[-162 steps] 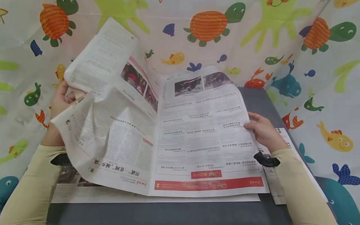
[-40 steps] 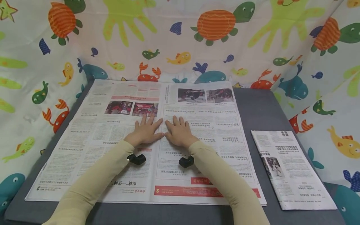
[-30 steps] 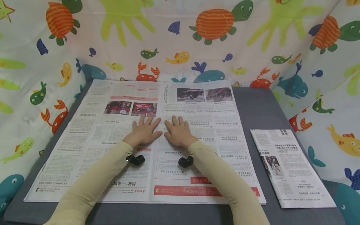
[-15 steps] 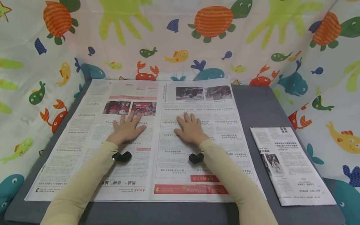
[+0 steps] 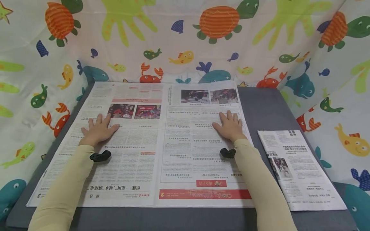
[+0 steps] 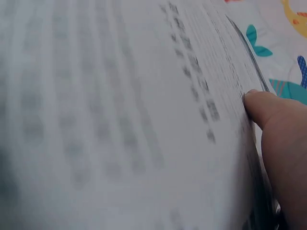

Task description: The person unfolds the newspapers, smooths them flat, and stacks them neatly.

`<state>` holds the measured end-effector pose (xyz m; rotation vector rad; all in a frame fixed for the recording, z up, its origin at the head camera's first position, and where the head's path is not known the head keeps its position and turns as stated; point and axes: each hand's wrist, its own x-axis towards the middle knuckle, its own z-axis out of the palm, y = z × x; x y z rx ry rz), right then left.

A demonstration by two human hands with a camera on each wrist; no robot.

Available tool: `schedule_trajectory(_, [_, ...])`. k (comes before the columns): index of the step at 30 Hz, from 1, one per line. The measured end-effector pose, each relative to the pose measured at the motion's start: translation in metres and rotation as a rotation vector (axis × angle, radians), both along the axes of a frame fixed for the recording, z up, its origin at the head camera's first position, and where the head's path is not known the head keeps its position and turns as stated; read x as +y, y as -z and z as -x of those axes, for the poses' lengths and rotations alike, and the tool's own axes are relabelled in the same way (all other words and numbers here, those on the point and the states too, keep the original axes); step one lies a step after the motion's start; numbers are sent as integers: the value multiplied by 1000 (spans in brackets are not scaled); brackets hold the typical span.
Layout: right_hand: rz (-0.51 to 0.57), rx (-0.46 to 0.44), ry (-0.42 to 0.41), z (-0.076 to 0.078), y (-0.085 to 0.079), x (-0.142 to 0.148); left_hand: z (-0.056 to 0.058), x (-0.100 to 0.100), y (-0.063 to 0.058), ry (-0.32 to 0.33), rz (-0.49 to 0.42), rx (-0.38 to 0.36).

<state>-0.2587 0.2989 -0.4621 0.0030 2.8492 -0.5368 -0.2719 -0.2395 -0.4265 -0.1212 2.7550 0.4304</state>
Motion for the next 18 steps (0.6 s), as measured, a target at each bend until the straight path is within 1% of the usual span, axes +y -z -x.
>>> schedule_trajectory(4, [-11,-13,14,-4,-1,13,-1,-17,0,-29,4,2])
schedule_trajectory(8, [-11,-8,19,-7,-3,17,-1,-31,2,-41,16,3])
schedule_trajectory(11, [-13,3,20,-9,-1,18,0,-35,4,-42,7,-1])
schedule_trajectory(18, [-16,28,26,-10,3,17,-3,-34,7,-39,12,11])
